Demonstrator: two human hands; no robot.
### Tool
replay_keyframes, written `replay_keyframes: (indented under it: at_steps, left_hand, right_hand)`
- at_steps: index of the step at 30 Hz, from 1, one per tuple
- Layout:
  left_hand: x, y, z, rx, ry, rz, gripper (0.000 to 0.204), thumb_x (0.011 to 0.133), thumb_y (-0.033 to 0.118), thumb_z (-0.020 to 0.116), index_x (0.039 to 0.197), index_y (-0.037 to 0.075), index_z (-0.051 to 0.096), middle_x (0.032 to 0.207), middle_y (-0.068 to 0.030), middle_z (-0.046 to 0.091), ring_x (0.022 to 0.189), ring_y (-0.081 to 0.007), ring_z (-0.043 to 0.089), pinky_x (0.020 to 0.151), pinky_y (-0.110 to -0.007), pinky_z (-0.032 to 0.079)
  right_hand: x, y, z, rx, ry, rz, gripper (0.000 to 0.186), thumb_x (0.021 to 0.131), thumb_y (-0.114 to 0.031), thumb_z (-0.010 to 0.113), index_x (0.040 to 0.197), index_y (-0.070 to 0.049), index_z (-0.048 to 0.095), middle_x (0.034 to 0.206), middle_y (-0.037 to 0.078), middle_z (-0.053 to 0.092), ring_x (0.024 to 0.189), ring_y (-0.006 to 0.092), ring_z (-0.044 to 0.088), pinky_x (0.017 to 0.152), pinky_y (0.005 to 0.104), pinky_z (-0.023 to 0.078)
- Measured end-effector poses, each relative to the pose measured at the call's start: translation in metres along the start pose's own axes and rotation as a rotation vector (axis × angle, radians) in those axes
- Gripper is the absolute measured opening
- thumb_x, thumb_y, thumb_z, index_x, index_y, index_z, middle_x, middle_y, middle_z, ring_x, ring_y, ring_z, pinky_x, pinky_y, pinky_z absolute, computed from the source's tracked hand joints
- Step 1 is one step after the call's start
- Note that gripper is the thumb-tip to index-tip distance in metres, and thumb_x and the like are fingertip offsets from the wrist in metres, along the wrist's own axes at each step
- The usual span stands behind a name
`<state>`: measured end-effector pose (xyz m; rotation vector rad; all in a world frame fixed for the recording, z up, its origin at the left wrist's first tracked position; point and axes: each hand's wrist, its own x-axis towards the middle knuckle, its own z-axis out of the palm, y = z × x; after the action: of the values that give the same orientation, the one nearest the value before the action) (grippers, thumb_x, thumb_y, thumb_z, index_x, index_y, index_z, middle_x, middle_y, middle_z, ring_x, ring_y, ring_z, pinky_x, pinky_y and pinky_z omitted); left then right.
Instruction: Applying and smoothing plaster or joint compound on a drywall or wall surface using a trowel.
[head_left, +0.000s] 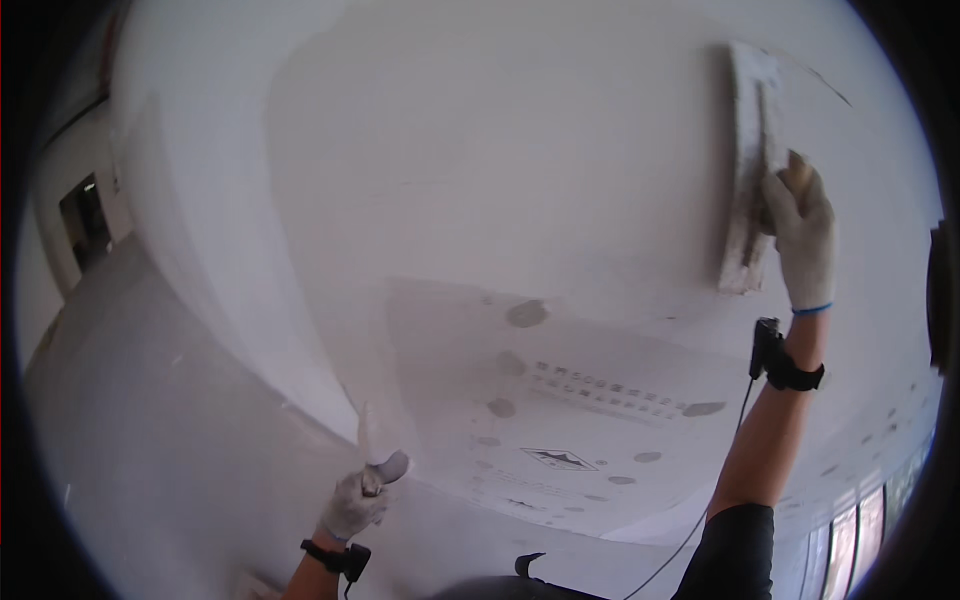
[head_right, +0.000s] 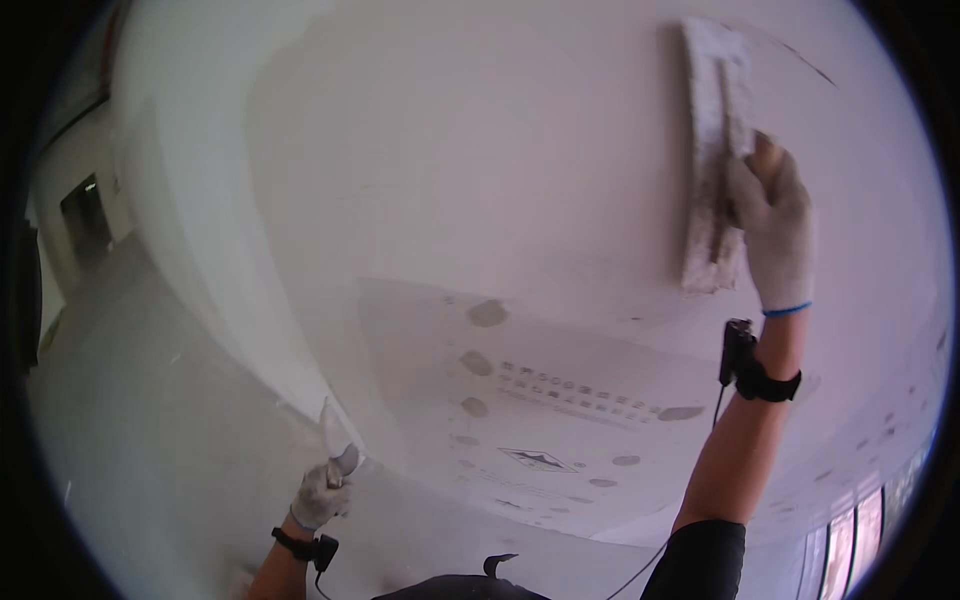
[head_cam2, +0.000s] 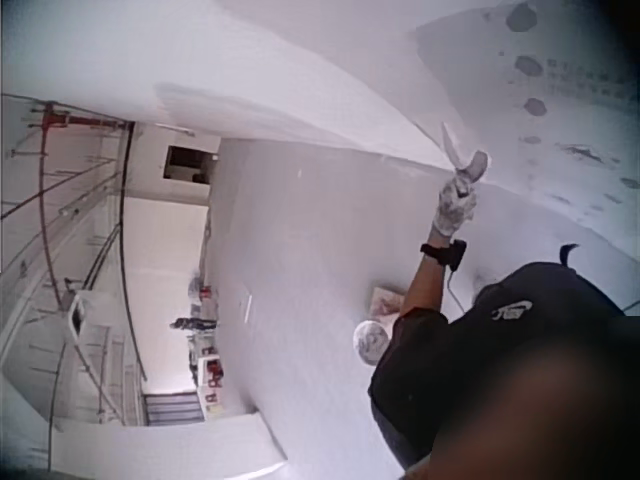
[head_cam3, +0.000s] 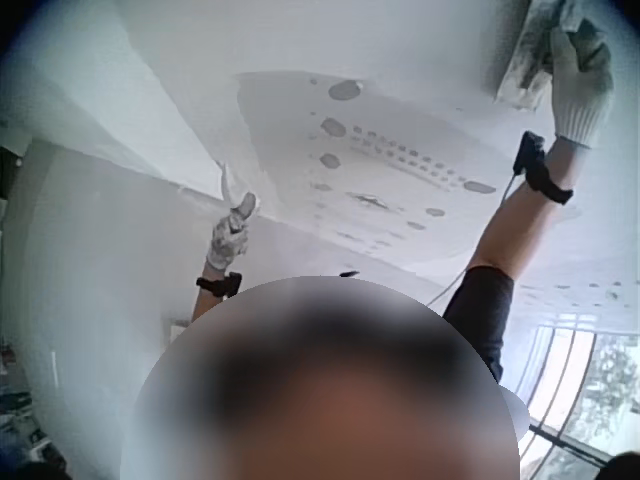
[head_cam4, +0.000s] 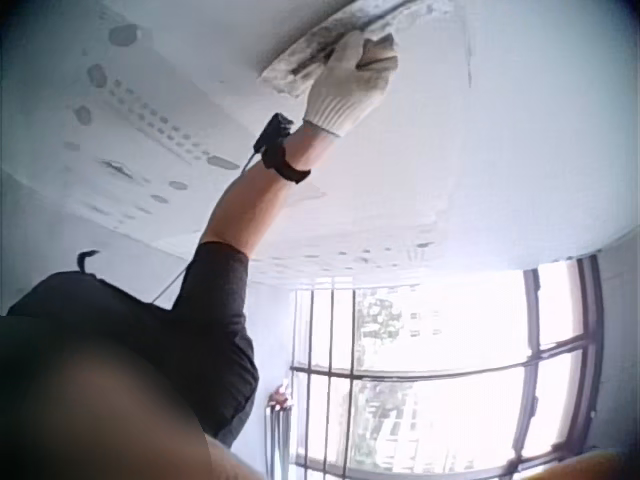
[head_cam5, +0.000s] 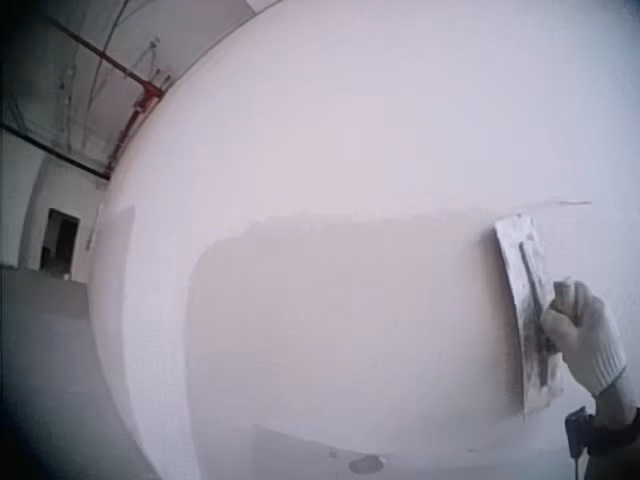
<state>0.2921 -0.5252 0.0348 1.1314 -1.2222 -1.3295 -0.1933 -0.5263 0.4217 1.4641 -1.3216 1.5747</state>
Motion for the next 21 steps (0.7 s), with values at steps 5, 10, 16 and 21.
replay_keyframes:
  at_steps: [5,10,16,21]
  left_hand:
    - [-0.028,-0.005,-0.040,0.595,-0.109,0.446,0.033,0.079,0.005,0.078,0.077,0.006,0.045,0.063,-0.0017,0.051,0.048,-0.0136,0.053,0.046,-0.031,0.045]
    - [-0.080,-0.068,-0.087,0.675,0.058,0.503,0.036,0.074,0.008,0.082,0.074,0.005,0.046,0.062,-0.0045,0.050,0.051,-0.0202,0.055,0.051,-0.034,0.046]
    - [-0.146,-0.045,-0.103,0.554,0.132,0.119,0.029,0.074,0.011,0.078,0.064,0.002,0.052,0.052,-0.0040,0.051,0.046,-0.0173,0.054,0.047,-0.031,0.046]
    - [-0.158,-0.113,-0.133,0.829,0.053,0.392,0.016,0.089,0.011,0.072,0.100,0.009,0.061,0.059,0.0016,0.046,0.043,-0.0122,0.043,0.040,-0.028,0.039]
  right_hand:
    - [-0.019,-0.167,0.199,-0.193,-0.263,-0.490,0.026,0.096,-0.028,0.058,0.095,-0.004,0.065,0.090,0.022,0.072,0.083,0.0408,0.071,0.071,0.0477,0.056]
    - [-0.143,-0.252,0.394,-0.029,-0.661,-0.563,0.016,0.094,-0.017,0.054,0.101,-0.005,0.062,0.085,0.019,0.071,0.077,0.0363,0.071,0.065,0.0492,0.057]
    - [-0.366,-0.210,0.457,-0.203,-1.130,-0.588,0.024,0.094,-0.014,0.052,0.110,-0.008,0.068,0.101,0.016,0.073,0.089,0.0309,0.073,0.069,0.0468,0.059]
    - [-0.380,-0.131,0.357,-0.104,-1.732,-0.443,0.028,0.097,-0.023,0.053,0.116,-0.013,0.072,0.110,0.011,0.073,0.103,0.0285,0.070,0.087,0.0459,0.054]
